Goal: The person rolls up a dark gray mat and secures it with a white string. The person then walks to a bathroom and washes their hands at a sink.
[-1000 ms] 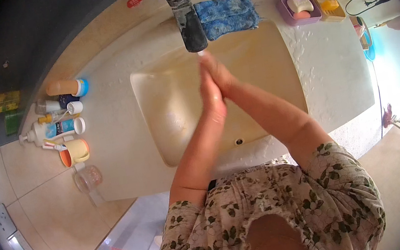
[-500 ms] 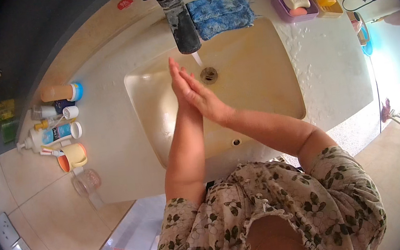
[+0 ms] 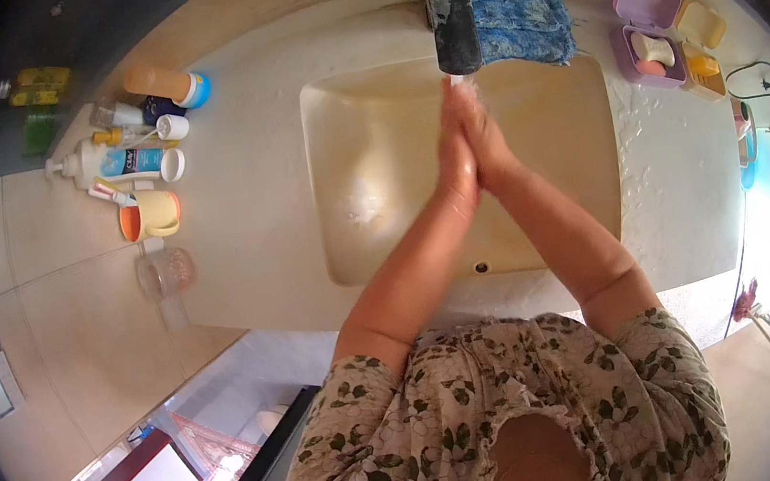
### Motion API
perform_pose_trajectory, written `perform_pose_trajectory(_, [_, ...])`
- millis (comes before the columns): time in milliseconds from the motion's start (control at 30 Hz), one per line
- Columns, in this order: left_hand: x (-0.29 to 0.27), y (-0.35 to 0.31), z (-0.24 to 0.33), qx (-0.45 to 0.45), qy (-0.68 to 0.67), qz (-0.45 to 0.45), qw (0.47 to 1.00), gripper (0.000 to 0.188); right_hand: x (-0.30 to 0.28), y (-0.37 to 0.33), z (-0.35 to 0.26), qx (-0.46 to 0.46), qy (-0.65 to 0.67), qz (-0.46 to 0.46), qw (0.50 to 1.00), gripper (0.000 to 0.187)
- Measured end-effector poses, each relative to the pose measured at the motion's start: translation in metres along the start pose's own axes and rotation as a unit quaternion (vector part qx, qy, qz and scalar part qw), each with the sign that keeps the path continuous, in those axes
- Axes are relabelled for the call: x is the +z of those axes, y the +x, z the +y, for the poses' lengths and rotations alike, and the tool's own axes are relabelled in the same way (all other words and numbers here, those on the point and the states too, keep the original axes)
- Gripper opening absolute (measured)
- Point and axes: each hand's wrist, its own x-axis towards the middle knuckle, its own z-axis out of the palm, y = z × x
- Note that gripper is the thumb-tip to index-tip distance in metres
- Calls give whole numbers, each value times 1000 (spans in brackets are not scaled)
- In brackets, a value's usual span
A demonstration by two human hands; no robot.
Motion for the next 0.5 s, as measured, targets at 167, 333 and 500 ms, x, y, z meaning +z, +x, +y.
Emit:
perform_pose_trajectory(167, [-16,15,8,24,-33,25,999,70,38,-28,-28,30,-14,-16,999,52])
perform_pose_trajectory(333, [-20,31,-8,9,33,-8,999,61,28,-33,-33,48,-30,-27,998,54])
perform_pose_trajectory(500, [-9,24,-18,-12,-34,-23,999,59,3,-5,9,-84,-60,-28,994,53])
